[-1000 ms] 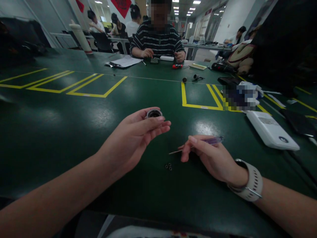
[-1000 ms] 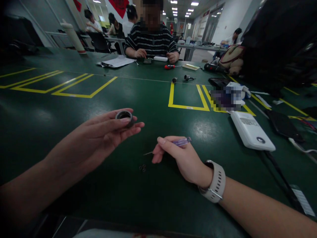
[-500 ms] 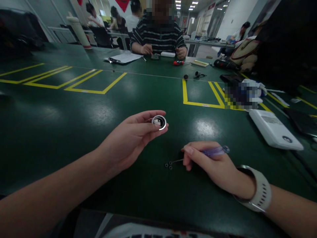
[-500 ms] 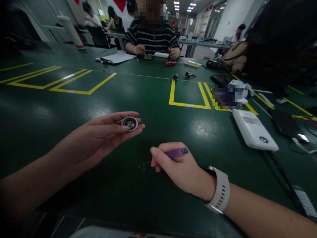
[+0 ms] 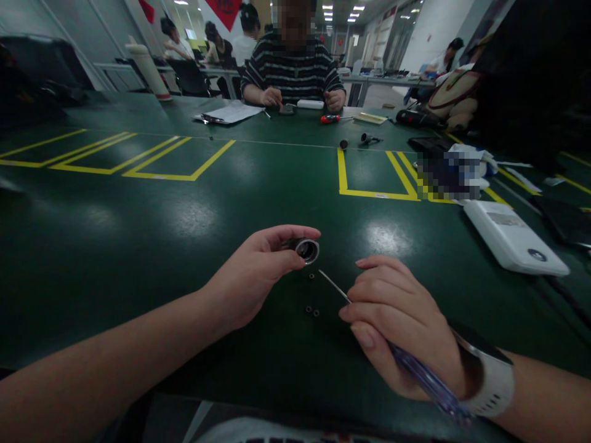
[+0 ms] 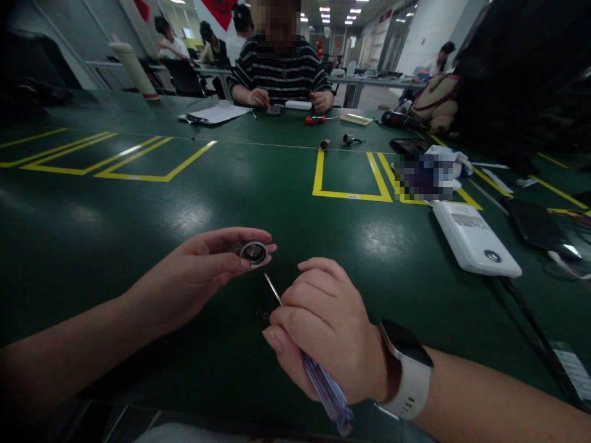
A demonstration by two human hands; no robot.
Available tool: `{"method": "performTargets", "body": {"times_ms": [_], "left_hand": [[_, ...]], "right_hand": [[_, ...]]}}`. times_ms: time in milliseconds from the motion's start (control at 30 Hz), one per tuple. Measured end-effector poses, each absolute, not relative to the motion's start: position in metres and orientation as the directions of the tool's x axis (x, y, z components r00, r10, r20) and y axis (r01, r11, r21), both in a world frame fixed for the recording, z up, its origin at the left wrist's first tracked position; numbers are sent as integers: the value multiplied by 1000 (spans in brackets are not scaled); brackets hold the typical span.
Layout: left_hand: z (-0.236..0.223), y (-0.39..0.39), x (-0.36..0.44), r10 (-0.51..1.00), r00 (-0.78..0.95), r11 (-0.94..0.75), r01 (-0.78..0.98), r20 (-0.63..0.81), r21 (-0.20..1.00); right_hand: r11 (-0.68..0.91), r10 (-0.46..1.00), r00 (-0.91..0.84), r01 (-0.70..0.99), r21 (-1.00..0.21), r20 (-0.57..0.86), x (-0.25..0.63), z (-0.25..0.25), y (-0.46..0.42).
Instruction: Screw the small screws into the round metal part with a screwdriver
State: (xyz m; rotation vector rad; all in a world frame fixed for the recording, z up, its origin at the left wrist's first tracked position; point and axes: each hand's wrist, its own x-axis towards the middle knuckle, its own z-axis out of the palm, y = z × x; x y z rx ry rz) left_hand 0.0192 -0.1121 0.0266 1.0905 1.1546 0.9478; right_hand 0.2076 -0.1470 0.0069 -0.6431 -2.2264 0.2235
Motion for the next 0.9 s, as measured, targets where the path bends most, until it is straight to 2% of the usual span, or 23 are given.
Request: {"method": "performTargets", "body": {"times_ms": [100, 167, 267, 367, 467, 733, 900], "left_hand": [[26, -113, 21, 957, 192, 224, -8, -218, 975], [25, -112, 21, 960, 180, 220, -14, -214, 975], [26, -109, 21, 968, 134, 219, -36, -212, 975], [29, -109, 22, 964, 104, 250, -63, -243, 966], [33, -111, 22, 956, 101, 284, -84, -275, 955], [30, -112, 20, 950, 125, 297, -99, -285, 950], [29, -113, 20, 947, 136, 302, -81, -290, 950]], "right_hand": [[834, 551, -548, 364, -414, 629, 208, 7, -145], [764, 643, -500, 366, -532, 580, 207, 5, -141], [542, 831, -378, 378, -751, 409, 206, 2, -134], [324, 919, -337, 346, -881, 206, 206, 1, -128], [242, 931, -346, 340, -909, 119, 206, 1, -126], [258, 922, -370, 366, -894, 114, 203, 7, -126], [107, 945, -325, 419, -902, -38, 207, 18, -129]]}}
